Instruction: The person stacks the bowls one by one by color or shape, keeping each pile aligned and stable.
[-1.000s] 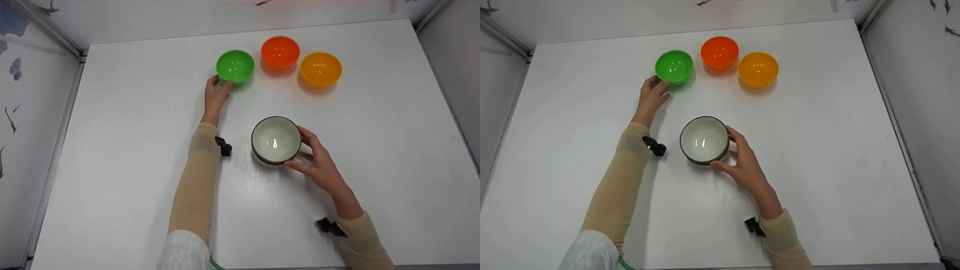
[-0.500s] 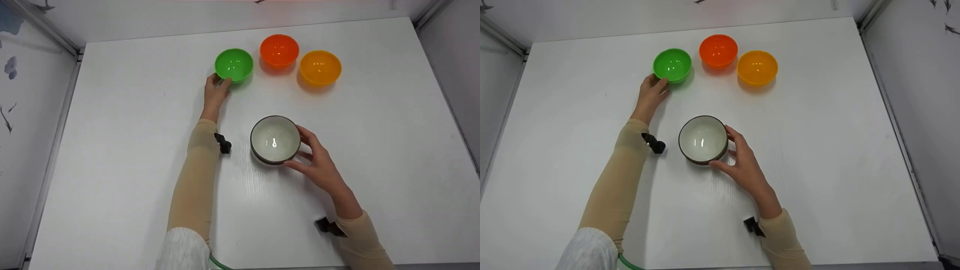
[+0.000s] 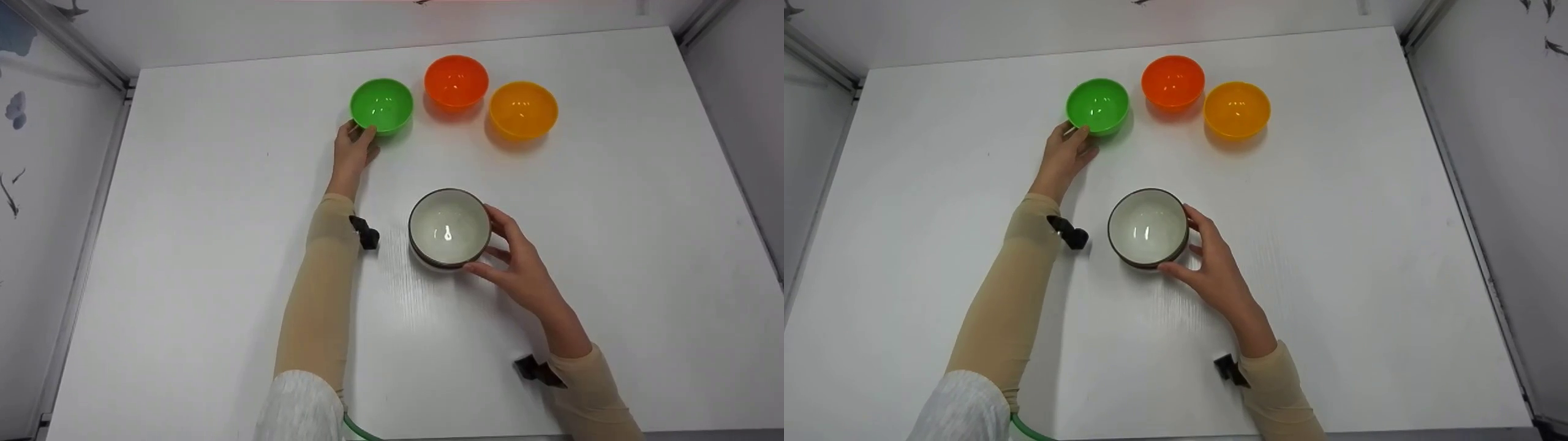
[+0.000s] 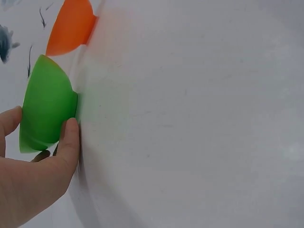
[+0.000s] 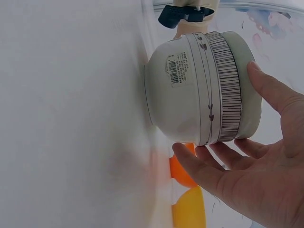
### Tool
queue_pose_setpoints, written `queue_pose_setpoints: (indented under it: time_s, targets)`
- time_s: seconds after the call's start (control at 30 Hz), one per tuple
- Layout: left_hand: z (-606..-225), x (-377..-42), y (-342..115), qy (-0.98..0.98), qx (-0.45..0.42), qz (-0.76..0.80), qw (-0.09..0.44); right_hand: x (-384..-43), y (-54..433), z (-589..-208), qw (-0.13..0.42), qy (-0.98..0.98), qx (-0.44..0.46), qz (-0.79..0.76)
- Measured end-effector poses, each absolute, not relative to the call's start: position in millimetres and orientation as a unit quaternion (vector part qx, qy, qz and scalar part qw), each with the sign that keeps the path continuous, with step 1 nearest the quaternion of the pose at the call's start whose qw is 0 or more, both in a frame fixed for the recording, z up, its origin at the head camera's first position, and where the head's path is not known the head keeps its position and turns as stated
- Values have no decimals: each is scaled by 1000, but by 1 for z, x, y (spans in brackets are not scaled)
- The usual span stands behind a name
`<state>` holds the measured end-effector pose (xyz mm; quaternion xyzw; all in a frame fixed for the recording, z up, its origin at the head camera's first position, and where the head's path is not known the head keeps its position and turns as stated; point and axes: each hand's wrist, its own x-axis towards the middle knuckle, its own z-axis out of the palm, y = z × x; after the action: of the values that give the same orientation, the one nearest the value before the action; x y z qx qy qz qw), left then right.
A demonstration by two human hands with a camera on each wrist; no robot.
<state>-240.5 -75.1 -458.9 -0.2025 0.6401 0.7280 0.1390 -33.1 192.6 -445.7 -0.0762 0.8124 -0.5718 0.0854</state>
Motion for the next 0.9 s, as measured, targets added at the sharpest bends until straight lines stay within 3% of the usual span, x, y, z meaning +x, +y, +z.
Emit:
queue_pose_setpoints:
  time_s: [0.9]
  targets:
    - [-455,-233,-77,539,-237,798,132,-33,190,-448,88,812,-76,-572]
